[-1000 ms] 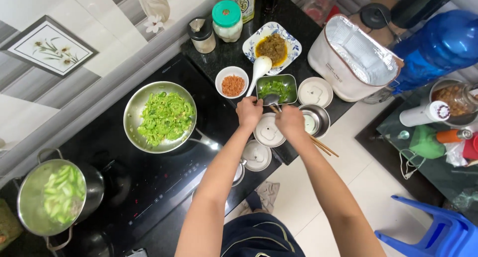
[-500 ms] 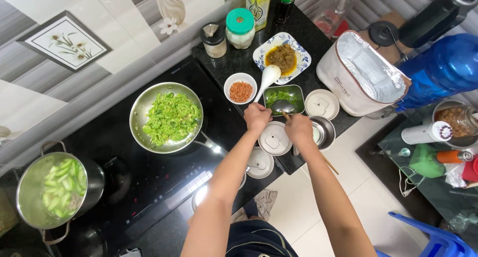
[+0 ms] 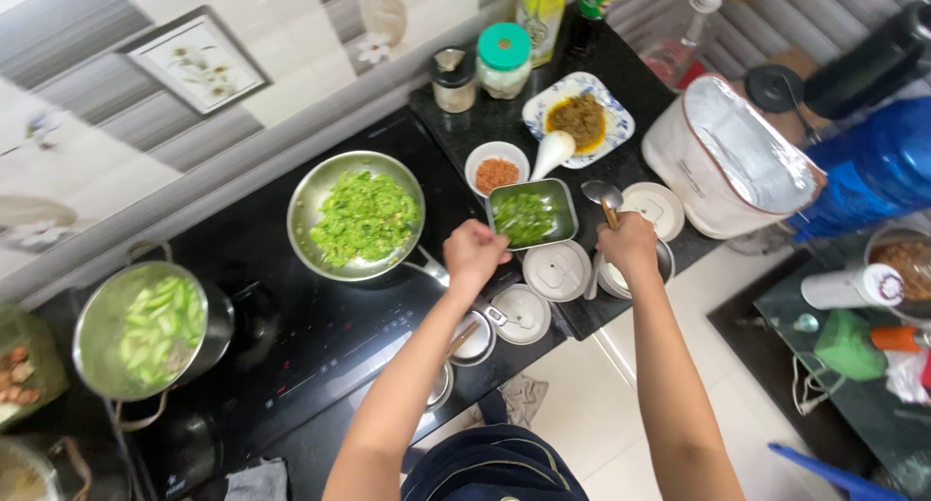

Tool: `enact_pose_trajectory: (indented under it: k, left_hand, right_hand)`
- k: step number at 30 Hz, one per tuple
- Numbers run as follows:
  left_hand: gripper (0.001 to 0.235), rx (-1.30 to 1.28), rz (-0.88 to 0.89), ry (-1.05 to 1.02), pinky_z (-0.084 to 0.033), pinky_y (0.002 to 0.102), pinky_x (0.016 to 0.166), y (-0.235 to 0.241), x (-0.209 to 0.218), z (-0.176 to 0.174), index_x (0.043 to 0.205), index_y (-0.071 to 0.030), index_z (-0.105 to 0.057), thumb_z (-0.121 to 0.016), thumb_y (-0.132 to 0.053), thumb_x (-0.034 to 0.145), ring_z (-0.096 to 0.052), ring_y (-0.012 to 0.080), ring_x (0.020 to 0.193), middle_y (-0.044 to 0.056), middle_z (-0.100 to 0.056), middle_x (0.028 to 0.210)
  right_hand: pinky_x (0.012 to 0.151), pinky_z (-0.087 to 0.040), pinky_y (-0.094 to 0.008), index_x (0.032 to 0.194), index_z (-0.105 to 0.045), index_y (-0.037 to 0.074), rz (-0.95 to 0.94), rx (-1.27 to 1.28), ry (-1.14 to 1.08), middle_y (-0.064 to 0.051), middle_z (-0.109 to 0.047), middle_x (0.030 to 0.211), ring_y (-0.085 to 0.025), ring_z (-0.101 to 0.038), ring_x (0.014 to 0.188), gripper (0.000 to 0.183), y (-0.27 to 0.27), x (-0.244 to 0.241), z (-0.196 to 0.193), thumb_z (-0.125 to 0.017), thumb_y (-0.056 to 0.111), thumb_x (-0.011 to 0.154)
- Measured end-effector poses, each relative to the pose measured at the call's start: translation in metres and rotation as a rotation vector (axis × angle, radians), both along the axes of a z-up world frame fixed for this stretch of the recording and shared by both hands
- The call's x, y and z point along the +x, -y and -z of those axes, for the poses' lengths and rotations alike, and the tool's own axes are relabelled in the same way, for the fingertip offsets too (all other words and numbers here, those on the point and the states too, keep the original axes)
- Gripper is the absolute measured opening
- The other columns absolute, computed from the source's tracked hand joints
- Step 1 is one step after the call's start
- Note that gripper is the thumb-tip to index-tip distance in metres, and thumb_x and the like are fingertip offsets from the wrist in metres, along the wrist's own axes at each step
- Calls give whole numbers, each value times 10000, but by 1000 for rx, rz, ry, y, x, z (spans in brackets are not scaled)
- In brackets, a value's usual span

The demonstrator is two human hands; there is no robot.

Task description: The recorder is cooking soup and stir-fry, adding ingredients and seasoning them on a stove.

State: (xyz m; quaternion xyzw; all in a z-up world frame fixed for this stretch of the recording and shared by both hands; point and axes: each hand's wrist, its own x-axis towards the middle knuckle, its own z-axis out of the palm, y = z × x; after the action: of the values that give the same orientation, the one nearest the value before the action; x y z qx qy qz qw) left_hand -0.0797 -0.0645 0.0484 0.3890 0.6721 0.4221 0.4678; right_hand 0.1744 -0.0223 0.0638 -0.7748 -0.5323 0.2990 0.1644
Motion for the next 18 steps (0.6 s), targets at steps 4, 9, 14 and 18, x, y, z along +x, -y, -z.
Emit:
enact_pose_trajectory:
  k: [4, 9, 14, 18]
  left_hand:
    - [148, 67, -124, 145, -609, 308, 544, 43, -66, -3, 868, 53, -590, -728, 10, 835, -758, 203, 620, 144, -725, 730]
    - [146, 163, -312, 331, -648, 324, 580, 103, -142, 10, 946, 31, -567, -683, 47, 858, -743, 225, 624, 149, -702, 746]
    - [143, 147, -480, 282, -645, 333, 591, 162, -182, -7, 889, 21, -542, -676, 67, 867, -744, 230, 638, 154, -707, 750]
    - [144, 195, -561, 280, -648, 332, 595, 195, -199, 5, 867, 6, -536, -662, 76, 862, -737, 226, 617, 154, -703, 731]
  right_hand:
    - [864, -563, -445, 855, -782, -4, -149, -25, 152, -197, -750, 767, -352, -744, 809, 232, -19, -4, 52, -663, 194, 843]
    - [911, -546, -492, 949, -780, -17, -312, -13, 344, -293, -734, 931, -441, -716, 948, 265, -44, -11, 91, -693, 198, 822]
    - [951, -553, -480, 1028, -771, -40, -291, -108, 370, -299, -748, 995, -427, -728, 1007, 316, -53, -21, 91, -696, 179, 814]
    - [944, -551, -482, 1056, -759, -44, -362, -81, 384, -308, -735, 1036, -434, -715, 1032, 354, -63, -4, 116, -719, 199, 802]
